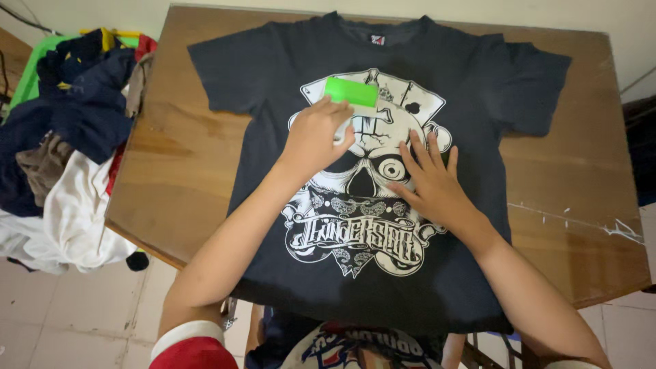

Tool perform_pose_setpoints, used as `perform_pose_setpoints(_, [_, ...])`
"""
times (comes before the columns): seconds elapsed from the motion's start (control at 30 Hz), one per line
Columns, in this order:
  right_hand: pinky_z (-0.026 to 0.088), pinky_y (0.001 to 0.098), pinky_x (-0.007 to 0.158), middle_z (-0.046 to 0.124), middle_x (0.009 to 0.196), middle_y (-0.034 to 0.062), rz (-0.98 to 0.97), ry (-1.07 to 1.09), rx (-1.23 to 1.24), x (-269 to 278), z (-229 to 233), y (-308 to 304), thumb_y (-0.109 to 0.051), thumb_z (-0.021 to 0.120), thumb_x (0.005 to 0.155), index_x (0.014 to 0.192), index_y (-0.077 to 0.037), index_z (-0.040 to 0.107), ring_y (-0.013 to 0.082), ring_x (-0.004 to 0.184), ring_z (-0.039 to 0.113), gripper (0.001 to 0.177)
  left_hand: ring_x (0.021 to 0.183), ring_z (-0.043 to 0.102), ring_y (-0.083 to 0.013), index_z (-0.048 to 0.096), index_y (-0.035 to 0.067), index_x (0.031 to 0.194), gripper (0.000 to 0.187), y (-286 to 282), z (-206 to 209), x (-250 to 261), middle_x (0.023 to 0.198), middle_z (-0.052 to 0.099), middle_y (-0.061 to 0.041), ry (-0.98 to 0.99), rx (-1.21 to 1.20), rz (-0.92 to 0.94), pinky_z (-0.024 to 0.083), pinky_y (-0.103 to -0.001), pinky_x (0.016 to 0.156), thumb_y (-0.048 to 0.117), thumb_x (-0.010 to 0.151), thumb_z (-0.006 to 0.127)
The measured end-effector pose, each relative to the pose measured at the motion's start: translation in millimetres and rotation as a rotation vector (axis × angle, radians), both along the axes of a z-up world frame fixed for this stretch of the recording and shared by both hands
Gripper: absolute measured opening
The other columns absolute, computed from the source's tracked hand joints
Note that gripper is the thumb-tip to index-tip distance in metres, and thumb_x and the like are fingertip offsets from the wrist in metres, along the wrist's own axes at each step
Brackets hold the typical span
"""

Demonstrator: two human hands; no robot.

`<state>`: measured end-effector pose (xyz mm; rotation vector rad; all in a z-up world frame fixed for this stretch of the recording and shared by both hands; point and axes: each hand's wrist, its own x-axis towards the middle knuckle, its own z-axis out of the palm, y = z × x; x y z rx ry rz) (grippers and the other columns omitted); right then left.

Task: The person uses a lint roller to clean a black t-shirt laid flat on a table, then hangs it on a hanger. The person then lays a beige t-shirt on the table and smooths it out before using the lint roller on it.

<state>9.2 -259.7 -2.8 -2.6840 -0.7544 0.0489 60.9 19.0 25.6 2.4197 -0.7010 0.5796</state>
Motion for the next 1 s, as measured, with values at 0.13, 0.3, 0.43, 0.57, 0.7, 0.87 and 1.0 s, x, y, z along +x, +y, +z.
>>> perform_pose_setpoints(0.13, [0.005, 0.0757, 0.114, 0.017, 0.169, 0.0208, 0.000, -0.008, -0.006, -0.1, 0.4, -0.8, -0.056, 0.053, 0.097, 0.157, -0.004, 0.035, 0.0483, 0.155, 0.009, 0.081, 0.114, 0.066, -0.0409, 0.073, 0.000, 0.109, 0.027, -4.3, 1.3, 5.4, 0.117, 0.074, -0.018, -0.029, 0.017, 0.010, 0.054, -0.047, 0.095, 0.018, 0.089, 0.070])
perform_pose_setpoints(0.3, [0.005, 0.0755, 0.113, 0.017, 0.169, 0.0209, 0.001, -0.008, -0.025, 0.2, 0.1, 1.2, -0.056, 0.051, 0.096, 0.157, -0.004, 0.035, 0.0482, 0.154, 0.010, 0.082, 0.117, 0.065, -0.0387, 0.071, -0.003, 0.112, 0.033, 10.2, 20.6, -63.5, 0.118, 0.072, -0.019, 0.035, 0.074, -0.007, 0.054, -0.046, 0.091, 0.017, 0.086, 0.071])
perform_pose_setpoints(0.43, [0.003, 0.0757, 0.114, 0.017, 0.169, 0.0225, 0.009, 0.004, -0.004, -1.8, 7.1, 2.1, -0.055, 0.050, 0.098, 0.158, -0.003, 0.035, 0.0493, 0.155, 0.009, 0.081, 0.120, 0.063, -0.0417, 0.068, -0.003, 0.115, 0.038, 23.1, 47.3, -148.5, 0.126, 0.065, -0.025, 0.161, 0.109, 0.031, 0.054, -0.047, 0.094, 0.017, 0.083, 0.072])
perform_pose_setpoints(0.57, [0.002, 0.0755, 0.114, 0.017, 0.169, 0.0246, 0.017, 0.025, 0.005, -2.7, 11.2, 3.1, -0.055, 0.049, 0.100, 0.158, -0.002, 0.034, 0.0499, 0.155, 0.008, 0.080, 0.121, 0.061, -0.0462, 0.068, -0.003, 0.119, 0.044, 28.5, 66.1, -208.3, 0.127, 0.064, -0.026, 0.252, 0.163, 0.077, 0.053, -0.048, 0.095, 0.018, 0.081, 0.071])
perform_pose_setpoints(0.7, [0.002, 0.0741, 0.115, 0.017, 0.169, 0.0239, 0.007, 0.019, -0.013, -2.7, 11.3, 5.0, -0.054, 0.050, 0.099, 0.158, -0.003, 0.034, 0.0480, 0.155, 0.008, 0.080, 0.122, 0.059, -0.0469, 0.067, -0.004, 0.122, 0.046, 25.6, 70.4, -224.6, 0.127, 0.063, -0.026, 0.286, 0.175, 0.091, 0.053, -0.048, 0.094, 0.020, 0.083, 0.070])
perform_pose_setpoints(0.87, [0.002, 0.0732, 0.115, 0.016, 0.169, 0.0242, 0.011, 0.039, -0.022, -2.7, 11.8, 3.9, -0.054, 0.049, 0.099, 0.158, -0.003, 0.033, 0.0482, 0.155, 0.007, 0.080, 0.121, 0.059, -0.0462, 0.067, -0.005, 0.120, 0.042, 21.5, 52.9, -178.7, 0.127, 0.064, -0.026, 0.239, 0.215, 0.106, 0.055, -0.048, 0.091, 0.019, 0.086, 0.069])
perform_pose_setpoints(1.0, [0.002, 0.0731, 0.116, 0.016, 0.169, 0.0229, 0.007, 0.030, -0.032, -1.1, 12.2, 4.2, -0.055, 0.049, 0.099, 0.158, -0.004, 0.033, 0.0479, 0.155, 0.008, 0.080, 0.111, 0.066, -0.0388, 0.070, -0.001, 0.108, 0.030, 23.8, 32.1, -99.3, 0.114, 0.067, -0.021, 0.227, 0.219, 0.114, 0.058, -0.045, 0.081, 0.020, 0.088, 0.068])
